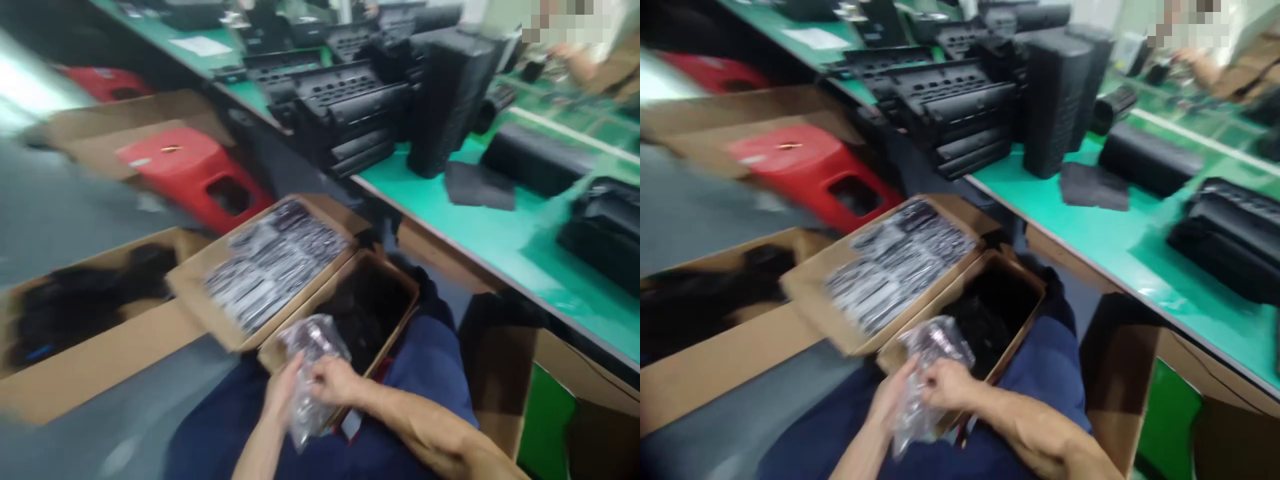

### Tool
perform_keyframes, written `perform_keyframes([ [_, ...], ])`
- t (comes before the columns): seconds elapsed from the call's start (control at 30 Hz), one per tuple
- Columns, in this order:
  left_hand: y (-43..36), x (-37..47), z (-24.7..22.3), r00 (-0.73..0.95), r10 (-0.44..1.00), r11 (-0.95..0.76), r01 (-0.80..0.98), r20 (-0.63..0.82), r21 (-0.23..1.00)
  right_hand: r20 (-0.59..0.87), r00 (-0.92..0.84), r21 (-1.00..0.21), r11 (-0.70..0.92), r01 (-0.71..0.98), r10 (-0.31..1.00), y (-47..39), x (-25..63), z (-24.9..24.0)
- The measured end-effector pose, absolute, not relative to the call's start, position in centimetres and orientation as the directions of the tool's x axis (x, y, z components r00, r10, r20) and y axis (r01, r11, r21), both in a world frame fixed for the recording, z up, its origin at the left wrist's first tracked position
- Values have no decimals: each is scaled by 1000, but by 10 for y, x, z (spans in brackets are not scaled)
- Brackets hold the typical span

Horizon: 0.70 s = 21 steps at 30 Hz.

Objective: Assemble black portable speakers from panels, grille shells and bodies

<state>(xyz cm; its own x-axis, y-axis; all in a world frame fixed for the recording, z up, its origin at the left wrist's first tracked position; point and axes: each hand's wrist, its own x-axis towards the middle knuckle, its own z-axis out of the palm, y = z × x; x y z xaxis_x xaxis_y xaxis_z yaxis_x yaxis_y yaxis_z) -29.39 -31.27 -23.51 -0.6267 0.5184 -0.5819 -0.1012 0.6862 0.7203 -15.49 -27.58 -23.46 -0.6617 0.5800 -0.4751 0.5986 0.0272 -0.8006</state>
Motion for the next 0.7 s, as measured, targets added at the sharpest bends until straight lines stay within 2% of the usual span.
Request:
perform_keyframes([
  [0.07,-319,-297,-233,-696,470,701,-79,-543,709,-526,-685,-800,-20,600,504,-279,-148,-240],
  [0.13,-329,-312,-236,-770,418,721,-40,-481,691,-590,-640,-756,-59,652,492,-275,-143,-256],
  [0.2,-342,-331,-239,-824,385,741,8,-415,671,-632,-515,-674,-81,735,579,-264,-138,-274],
  [0.3,-357,-352,-237,-846,401,751,84,-351,655,-606,-333,-567,-99,818,722,-246,-132,-294],
  [0.47,-364,-352,-239,-800,489,736,165,-348,656,-615,-191,-464,-155,872,765,-239,-137,-315],
  [0.57,-366,-343,-247,-780,514,732,182,-357,657,-575,-186,-491,-154,857,797,-234,-149,-326],
  [0.7,-370,-339,-254,-758,538,724,192,-369,662,-456,-325,-635,-47,771,829,-202,-172,-329],
])
